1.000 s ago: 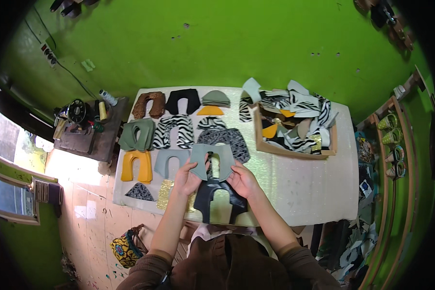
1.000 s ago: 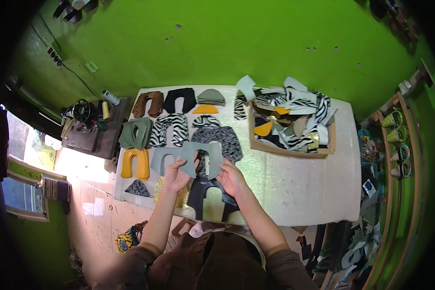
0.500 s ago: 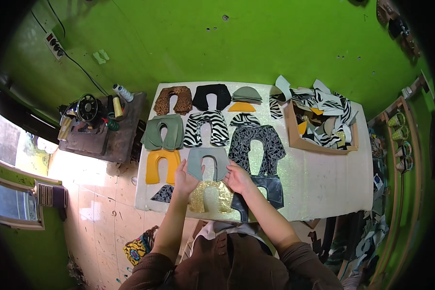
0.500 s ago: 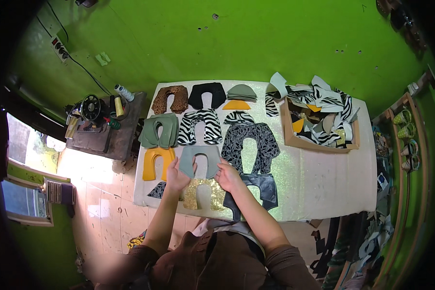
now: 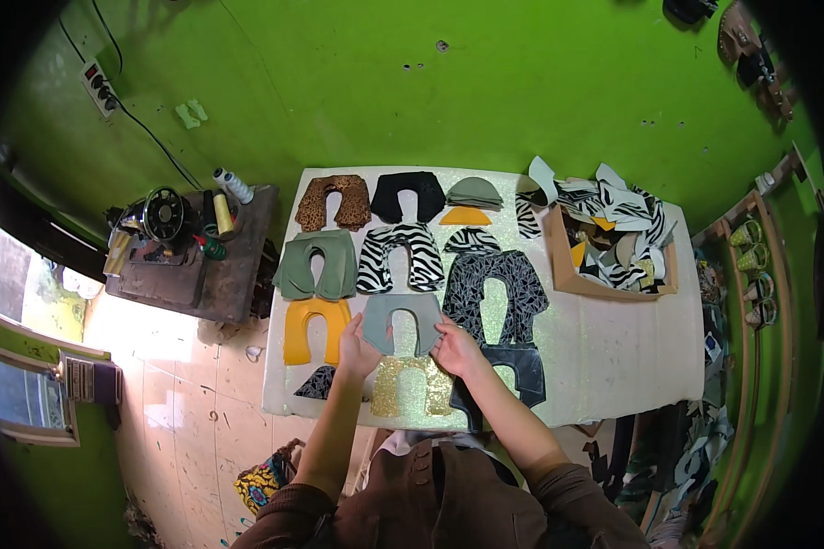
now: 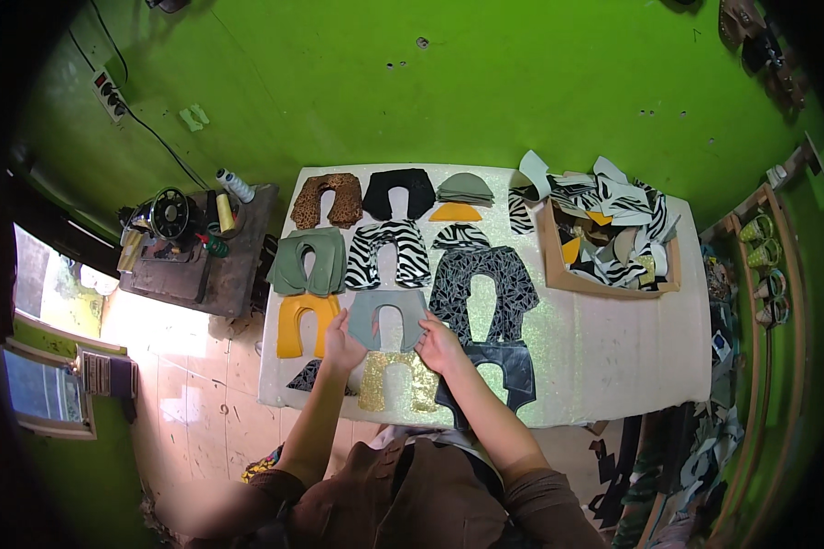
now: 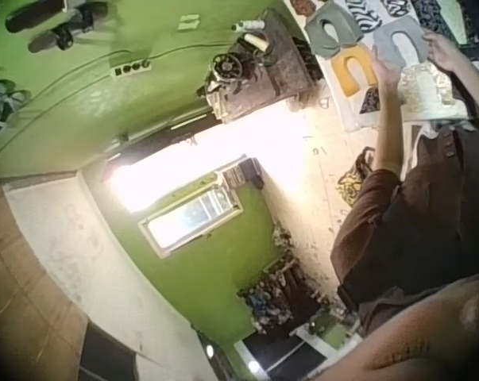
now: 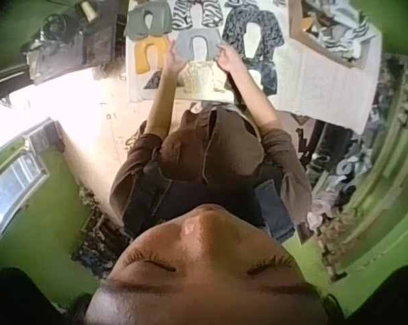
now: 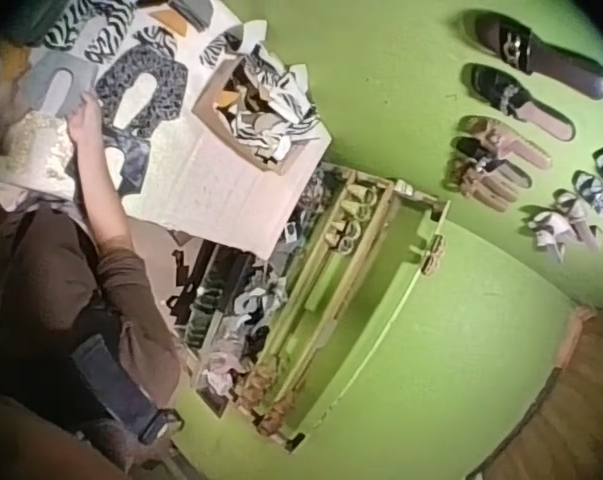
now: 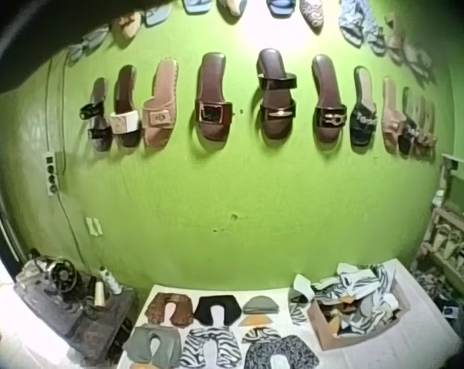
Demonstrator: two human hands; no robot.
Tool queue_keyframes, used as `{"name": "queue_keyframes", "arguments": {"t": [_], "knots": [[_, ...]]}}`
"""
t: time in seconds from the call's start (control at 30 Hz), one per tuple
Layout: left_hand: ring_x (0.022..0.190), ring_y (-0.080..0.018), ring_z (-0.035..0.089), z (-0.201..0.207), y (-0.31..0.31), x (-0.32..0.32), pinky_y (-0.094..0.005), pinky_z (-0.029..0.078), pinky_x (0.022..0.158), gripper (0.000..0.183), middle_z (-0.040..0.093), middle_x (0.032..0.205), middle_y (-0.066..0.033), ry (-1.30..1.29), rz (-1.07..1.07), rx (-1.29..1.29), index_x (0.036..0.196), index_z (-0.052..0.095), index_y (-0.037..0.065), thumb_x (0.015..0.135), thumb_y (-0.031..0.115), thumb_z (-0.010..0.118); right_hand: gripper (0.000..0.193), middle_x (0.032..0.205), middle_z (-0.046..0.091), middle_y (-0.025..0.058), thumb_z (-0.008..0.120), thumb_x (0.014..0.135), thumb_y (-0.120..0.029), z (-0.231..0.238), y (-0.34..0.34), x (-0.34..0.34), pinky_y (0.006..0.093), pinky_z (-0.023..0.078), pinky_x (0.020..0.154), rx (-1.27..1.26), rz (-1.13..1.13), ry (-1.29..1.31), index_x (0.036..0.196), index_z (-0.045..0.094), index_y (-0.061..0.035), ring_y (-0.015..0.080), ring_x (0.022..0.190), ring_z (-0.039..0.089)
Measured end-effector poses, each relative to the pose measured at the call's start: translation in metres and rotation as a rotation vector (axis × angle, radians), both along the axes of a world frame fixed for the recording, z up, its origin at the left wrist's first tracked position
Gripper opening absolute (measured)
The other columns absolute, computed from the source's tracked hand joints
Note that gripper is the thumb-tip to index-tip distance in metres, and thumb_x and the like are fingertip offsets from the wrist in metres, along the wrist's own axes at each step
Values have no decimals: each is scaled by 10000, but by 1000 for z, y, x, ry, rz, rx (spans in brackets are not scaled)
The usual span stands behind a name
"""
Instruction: Sorting and organizing various patterned shoe upper components from a box onto a workbench.
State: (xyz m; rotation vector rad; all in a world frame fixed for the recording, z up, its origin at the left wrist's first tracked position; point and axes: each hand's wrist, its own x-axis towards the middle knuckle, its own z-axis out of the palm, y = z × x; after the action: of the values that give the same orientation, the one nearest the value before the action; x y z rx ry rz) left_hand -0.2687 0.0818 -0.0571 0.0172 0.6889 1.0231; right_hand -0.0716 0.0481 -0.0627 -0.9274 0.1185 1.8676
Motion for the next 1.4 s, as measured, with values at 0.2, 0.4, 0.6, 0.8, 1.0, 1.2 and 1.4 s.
{"name": "queue_keyframes", "arguments": {"t": [0.2,0.4,0.6,0.8,1.0,1.2,1.4], "knots": [[1175,-240,444,9,3,4,-345,318,1009,391,484,1261,-115,299,-23,238,1280,403,18,949,223,360,441,1181,529,47,468,858,-57,21,-2,5,311,385,918,40,1,-218,1294,428,-101,174,1039,510],[1243,-327,366,10,-10,4,-363,276,1038,468,387,1337,-206,1521,-90,692,1304,361,-19,860,81,472,398,1288,485,104,440,856,-40,3,-13,24,284,353,970,338,109,-1138,1252,482,-39,208,1158,479],[1217,-384,380,21,-40,35,-399,315,1012,496,376,1333,-232,1932,-217,1116,1287,382,-18,798,-1,463,355,1282,467,160,493,773,-41,17,-31,2,375,376,982,831,404,-1734,1118,575,-48,323,1176,451],[1220,-394,377,29,-71,70,-391,365,973,553,349,1346,-243,1656,-267,1144,1241,434,-22,706,-159,401,340,1246,485,172,531,745,-25,26,-50,24,385,392,964,967,368,-1826,1079,587,-53,330,1161,460],[1202,-385,406,24,-77,119,-378,398,943,622,340,1356,-239,1673,-302,1216,1234,465,15,649,-185,399,348,1258,471,173,519,747,-3,25,-72,79,393,386,962,891,332,-1852,1088,577,-39,325,1189,433],[1190,-355,418,39,-79,208,-395,384,958,577,376,1352,-187,1610,-330,1351,1245,448,26,693,-143,425,256,1016,615,126,570,745,-20,30,-92,158,363,472,760,918,158,-1981,997,607,-29,287,871,593],[1159,-311,465,45,-91,290,-355,467,836,668,353,1375,-169,1516,-321,1331,1310,395,82,685,-151,414,97,733,641,101,606,775,-62,34,-100,234,369,459,591,859,80,-1986,861,642,-36,273,637,596]]}}
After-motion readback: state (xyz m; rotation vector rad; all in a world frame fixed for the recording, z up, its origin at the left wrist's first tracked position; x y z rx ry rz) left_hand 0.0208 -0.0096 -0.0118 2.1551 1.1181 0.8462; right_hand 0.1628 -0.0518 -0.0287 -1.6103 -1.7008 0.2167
